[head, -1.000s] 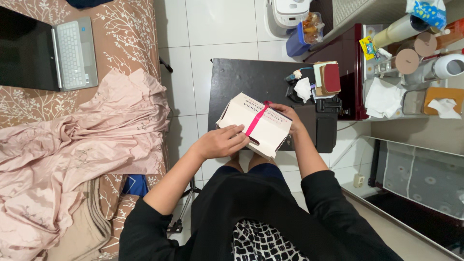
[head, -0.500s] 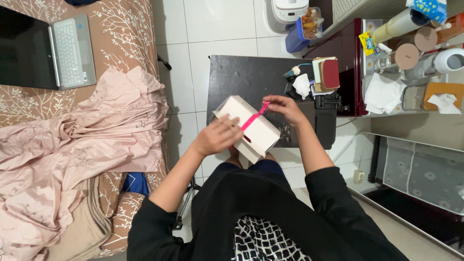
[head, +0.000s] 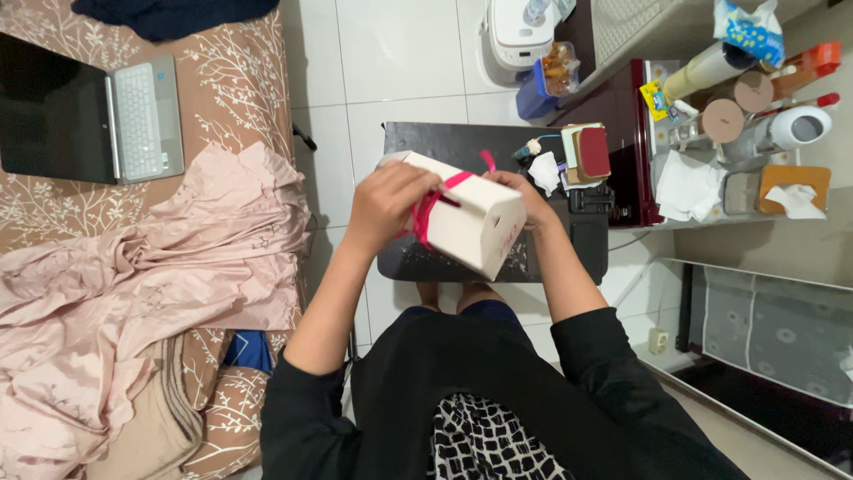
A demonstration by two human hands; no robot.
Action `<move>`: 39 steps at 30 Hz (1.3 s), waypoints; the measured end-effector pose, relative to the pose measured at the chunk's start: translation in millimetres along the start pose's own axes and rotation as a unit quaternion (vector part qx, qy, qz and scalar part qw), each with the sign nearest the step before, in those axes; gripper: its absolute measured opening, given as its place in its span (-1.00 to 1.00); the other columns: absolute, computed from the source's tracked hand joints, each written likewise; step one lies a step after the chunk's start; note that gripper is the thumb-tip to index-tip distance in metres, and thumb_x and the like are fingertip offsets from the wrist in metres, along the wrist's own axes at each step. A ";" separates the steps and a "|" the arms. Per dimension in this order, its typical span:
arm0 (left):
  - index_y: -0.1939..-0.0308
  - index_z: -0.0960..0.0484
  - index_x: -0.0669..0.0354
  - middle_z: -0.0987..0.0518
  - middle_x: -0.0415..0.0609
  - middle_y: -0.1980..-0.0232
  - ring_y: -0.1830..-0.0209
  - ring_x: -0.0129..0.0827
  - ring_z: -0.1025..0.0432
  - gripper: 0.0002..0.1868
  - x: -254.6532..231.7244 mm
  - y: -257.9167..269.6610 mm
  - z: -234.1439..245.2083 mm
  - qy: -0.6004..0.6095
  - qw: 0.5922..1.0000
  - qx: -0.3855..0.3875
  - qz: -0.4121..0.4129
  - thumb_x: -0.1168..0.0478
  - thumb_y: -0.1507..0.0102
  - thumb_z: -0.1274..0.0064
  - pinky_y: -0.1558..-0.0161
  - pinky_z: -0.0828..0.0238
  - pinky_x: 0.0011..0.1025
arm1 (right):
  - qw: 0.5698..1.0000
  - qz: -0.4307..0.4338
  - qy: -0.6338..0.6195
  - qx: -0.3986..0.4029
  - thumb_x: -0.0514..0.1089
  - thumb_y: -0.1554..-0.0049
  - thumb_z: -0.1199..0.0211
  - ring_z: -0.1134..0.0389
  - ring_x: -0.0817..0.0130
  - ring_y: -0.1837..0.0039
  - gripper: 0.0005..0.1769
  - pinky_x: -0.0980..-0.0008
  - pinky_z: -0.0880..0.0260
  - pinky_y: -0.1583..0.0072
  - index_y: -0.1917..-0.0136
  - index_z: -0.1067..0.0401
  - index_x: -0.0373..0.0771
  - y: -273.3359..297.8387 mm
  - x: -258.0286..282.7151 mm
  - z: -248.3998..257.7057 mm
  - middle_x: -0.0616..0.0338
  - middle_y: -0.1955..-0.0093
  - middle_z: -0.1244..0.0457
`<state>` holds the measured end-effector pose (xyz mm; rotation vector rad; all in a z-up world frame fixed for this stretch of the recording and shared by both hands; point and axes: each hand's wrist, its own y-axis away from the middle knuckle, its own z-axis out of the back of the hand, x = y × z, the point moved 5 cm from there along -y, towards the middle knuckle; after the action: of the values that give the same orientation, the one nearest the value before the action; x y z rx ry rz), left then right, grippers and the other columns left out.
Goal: The person folds a small white box, places it on a table, wraps it with pink paper, and ties a pink ribbon around it. The person adjusts the ribbon and presents the finished wrapped box.
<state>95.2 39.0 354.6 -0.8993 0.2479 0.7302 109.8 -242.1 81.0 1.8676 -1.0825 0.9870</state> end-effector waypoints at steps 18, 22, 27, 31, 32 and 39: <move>0.01 -0.72 0.02 -0.68 -0.16 0.15 0.24 -0.19 -0.58 -0.67 10.2 -123.8 21.0 0.044 0.997 -0.034 0.060 0.42 -0.22 -0.01 0.29 -0.48 -0.30 | 0.930 0.149 -0.334 0.048 0.04 -0.29 -0.16 -0.38 0.23 -0.32 -0.44 0.24 -0.40 -0.35 -0.46 -0.29 -0.25 -6.1 100.2 -46.5 0.07 -0.36 -0.32; 0.04 -0.71 0.01 -0.68 -0.19 0.15 0.23 -0.21 -0.59 -0.71 12.9 -129.1 25.6 0.035 0.996 -0.048 0.060 0.39 -0.23 -0.04 0.27 -0.49 -0.31 | 0.908 0.165 -0.378 0.075 0.04 -0.45 -0.12 -0.42 0.20 -0.20 -0.59 0.26 -0.42 -0.18 -0.39 -0.39 -0.28 -11.7 85.4 -29.7 0.02 -0.29 -0.38; 0.05 -0.72 0.01 -0.69 -0.19 0.19 0.25 -0.24 -0.59 -0.72 16.1 -129.6 31.1 0.047 0.995 -0.040 0.081 0.39 -0.24 -0.03 0.27 -0.49 -0.33 | 0.894 0.180 -0.410 0.015 0.00 -0.31 -0.06 -0.44 0.23 -0.23 -0.60 0.25 -0.46 -0.20 -0.29 -0.44 -0.25 -3.7 85.8 -34.1 0.08 -0.25 -0.38; 0.05 -0.72 0.04 -0.69 -0.17 0.20 0.26 -0.25 -0.59 -0.74 14.9 -129.4 34.1 0.066 0.993 -0.040 0.086 0.38 -0.24 -0.06 0.26 -0.49 -0.35 | 0.898 0.163 -0.407 -0.023 -0.10 -0.30 -0.04 -0.44 0.25 -0.26 -0.62 0.25 -0.47 -0.25 -0.30 -0.43 -0.28 -4.3 75.5 -36.5 0.06 -0.27 -0.38; 0.04 -0.72 0.04 -0.69 -0.17 0.20 0.26 -0.26 -0.60 -0.74 14.6 -129.5 34.8 0.068 0.993 -0.041 0.087 0.38 -0.24 -0.05 0.26 -0.49 -0.36 | 0.913 0.153 -0.376 -0.049 -0.13 -0.29 -0.04 -0.43 0.25 -0.27 -0.63 0.25 -0.46 -0.27 -0.30 -0.43 -0.27 -5.1 71.6 -34.2 0.08 -0.27 -0.38; 0.02 -0.71 0.06 -0.69 -0.14 0.18 0.24 -0.24 -0.60 -0.72 14.7 -130.2 43.3 0.060 0.993 -0.059 0.080 0.40 -0.25 -0.04 0.22 -0.51 -0.35 | 0.913 0.142 -0.383 0.000 -0.05 -0.37 -0.10 -0.44 0.23 -0.23 -0.72 0.25 -0.44 -0.20 -0.25 -0.45 -0.21 1.4 68.2 -45.3 0.11 -0.26 -0.39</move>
<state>189.0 27.3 455.2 -1.0454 0.3908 0.8474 120.9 -225.5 160.4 2.1963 -1.8443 0.3665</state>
